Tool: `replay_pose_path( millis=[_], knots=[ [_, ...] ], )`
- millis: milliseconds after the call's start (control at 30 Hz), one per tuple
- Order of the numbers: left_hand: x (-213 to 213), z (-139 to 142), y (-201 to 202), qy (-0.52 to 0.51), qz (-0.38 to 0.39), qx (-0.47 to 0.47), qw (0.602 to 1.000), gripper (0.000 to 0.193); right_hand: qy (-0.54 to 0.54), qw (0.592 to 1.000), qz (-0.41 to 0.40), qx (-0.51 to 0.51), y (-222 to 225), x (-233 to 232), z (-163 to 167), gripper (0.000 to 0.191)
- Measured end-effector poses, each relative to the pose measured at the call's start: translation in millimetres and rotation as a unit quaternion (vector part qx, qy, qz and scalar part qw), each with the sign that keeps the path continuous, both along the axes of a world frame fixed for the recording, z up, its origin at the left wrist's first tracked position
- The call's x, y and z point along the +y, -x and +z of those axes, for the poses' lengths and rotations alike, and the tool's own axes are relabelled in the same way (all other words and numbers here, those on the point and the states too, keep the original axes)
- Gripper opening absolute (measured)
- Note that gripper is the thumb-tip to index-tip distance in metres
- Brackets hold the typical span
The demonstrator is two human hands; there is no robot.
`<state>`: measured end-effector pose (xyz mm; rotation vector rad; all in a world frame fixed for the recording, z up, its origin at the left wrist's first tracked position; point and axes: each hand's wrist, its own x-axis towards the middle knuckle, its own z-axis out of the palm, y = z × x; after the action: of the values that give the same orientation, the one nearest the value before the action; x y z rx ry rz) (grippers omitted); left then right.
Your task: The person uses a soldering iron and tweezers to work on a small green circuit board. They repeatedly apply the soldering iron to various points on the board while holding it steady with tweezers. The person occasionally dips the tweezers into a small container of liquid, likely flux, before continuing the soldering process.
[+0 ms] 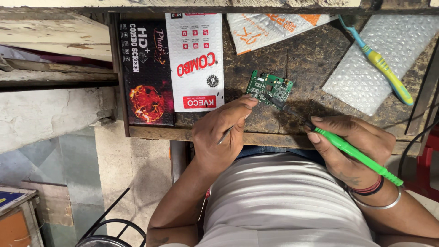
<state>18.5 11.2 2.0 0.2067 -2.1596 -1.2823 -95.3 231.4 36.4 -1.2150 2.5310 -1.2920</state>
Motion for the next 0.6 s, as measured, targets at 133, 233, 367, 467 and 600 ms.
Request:
replay_pose_path(
  millis=[133, 233, 367, 467, 600],
  knots=[
    [-1.4, 0.9, -1.2, -0.016, -0.005, 0.001, 1.0, 0.017, -0.014, 1.0, -0.012, -0.001, 0.5, -0.1, 0.7, 0.021],
    [0.1, 0.0, -0.8, -0.013, -0.002, 0.001, 1.0, 0.015, -0.013, 1.0, -0.006, -0.002, -0.1, 0.9, -0.1, 0.02],
    [-0.2, -0.8, -0.2, -0.012, 0.001, 0.007, 1.0, 0.014, -0.008, 1.0, 0.008, 0.005, 1.4, 2.9, -1.9, 0.019],
    [-0.6, -0.3, 0.1, -0.018, -0.005, 0.01, 1.0, 0.015, -0.017, 1.0, -0.003, 0.01, 0.0, 4.2, -3.2, 0.019],
    [-0.1, 0.6, 1.2, -0.016, 0.001, 0.008, 1.0, 0.016, -0.016, 1.0, 0.0, 0.001, 0.7, 5.3, -3.4, 0.02]
  ],
)
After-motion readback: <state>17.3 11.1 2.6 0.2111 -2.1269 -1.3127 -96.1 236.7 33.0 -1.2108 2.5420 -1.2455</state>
